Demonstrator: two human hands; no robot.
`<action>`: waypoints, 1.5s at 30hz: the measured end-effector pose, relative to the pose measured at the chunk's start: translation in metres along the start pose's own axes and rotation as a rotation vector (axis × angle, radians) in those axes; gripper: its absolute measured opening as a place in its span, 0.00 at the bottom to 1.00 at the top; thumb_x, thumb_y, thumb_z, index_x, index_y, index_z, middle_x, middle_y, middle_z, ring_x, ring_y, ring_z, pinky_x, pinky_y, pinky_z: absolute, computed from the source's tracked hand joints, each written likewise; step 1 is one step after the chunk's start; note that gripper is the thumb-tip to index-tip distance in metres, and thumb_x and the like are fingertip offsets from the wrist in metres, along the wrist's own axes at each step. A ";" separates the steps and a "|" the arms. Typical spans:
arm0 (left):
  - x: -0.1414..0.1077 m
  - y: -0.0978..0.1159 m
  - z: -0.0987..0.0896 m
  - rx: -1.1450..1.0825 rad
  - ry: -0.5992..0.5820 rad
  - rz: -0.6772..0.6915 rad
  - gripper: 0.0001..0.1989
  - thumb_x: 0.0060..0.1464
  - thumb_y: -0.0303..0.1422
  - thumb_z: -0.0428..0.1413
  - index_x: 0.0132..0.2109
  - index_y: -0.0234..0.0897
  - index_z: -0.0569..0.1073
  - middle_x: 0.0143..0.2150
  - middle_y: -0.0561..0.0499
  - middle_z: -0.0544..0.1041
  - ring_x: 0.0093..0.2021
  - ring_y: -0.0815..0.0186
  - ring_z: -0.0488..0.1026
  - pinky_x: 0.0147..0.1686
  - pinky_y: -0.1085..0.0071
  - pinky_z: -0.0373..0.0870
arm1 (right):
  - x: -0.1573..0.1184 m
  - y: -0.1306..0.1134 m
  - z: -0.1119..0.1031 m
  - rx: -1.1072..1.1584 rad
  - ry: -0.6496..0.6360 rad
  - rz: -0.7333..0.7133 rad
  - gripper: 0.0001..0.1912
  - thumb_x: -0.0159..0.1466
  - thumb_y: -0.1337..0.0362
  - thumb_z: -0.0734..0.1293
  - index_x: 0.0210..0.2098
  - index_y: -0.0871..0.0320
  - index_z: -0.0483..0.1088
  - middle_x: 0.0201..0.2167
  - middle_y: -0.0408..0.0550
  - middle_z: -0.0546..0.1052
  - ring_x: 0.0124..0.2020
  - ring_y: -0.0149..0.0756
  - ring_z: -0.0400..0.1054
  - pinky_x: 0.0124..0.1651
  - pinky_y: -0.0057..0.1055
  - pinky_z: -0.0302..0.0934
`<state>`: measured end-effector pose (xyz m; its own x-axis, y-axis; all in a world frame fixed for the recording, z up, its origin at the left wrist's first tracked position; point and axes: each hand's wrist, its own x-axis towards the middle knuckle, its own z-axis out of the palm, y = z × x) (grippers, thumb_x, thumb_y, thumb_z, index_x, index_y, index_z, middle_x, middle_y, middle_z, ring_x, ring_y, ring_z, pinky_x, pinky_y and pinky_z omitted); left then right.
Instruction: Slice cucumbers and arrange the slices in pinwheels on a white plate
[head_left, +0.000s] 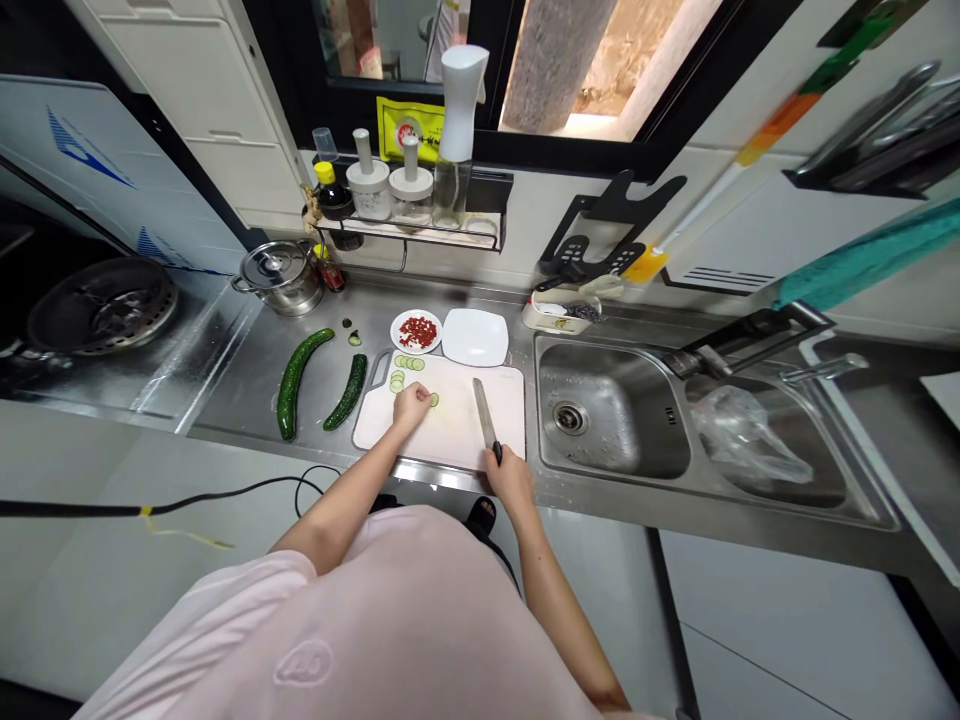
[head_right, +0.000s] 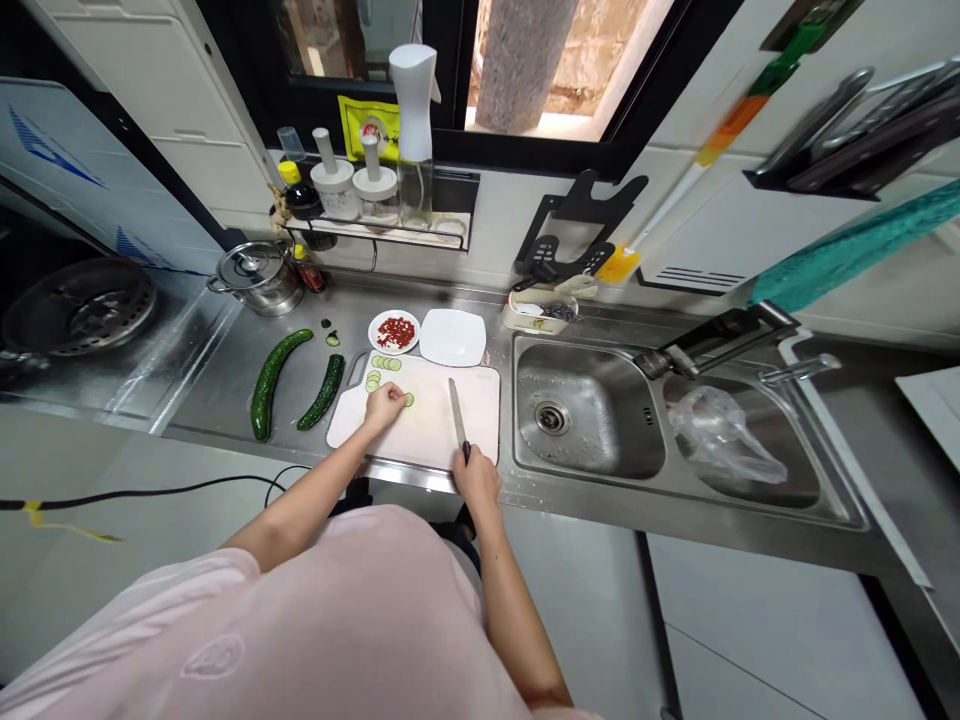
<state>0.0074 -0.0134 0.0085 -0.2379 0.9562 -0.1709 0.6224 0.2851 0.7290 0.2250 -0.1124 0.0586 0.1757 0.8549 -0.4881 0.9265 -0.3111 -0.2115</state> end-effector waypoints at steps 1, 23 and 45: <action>0.000 -0.003 -0.002 -0.025 0.013 -0.009 0.06 0.47 0.35 0.58 0.32 0.38 0.72 0.28 0.53 0.75 0.30 0.69 0.70 0.31 0.74 0.64 | 0.000 0.000 0.000 -0.001 -0.002 -0.002 0.23 0.68 0.52 0.51 0.48 0.60 0.68 0.42 0.56 0.75 0.44 0.42 0.69 0.42 0.32 0.57; 0.010 -0.042 -0.052 0.145 0.218 -0.066 0.05 0.48 0.32 0.54 0.33 0.38 0.73 0.30 0.51 0.77 0.31 0.68 0.72 0.34 0.75 0.63 | 0.005 0.000 -0.002 -0.012 0.012 -0.033 0.22 0.68 0.52 0.51 0.46 0.60 0.69 0.40 0.57 0.76 0.43 0.43 0.70 0.41 0.32 0.58; 0.010 -0.032 -0.052 0.306 0.222 -0.043 0.10 0.52 0.33 0.51 0.39 0.37 0.75 0.33 0.48 0.76 0.36 0.64 0.71 0.38 0.72 0.64 | 0.008 0.003 -0.002 0.011 -0.013 -0.040 0.22 0.67 0.53 0.50 0.46 0.59 0.68 0.41 0.57 0.76 0.43 0.44 0.70 0.42 0.34 0.57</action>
<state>-0.0537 -0.0165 0.0178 -0.4033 0.9147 -0.0247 0.7944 0.3634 0.4868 0.2302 -0.1056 0.0554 0.1344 0.8612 -0.4902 0.9289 -0.2817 -0.2403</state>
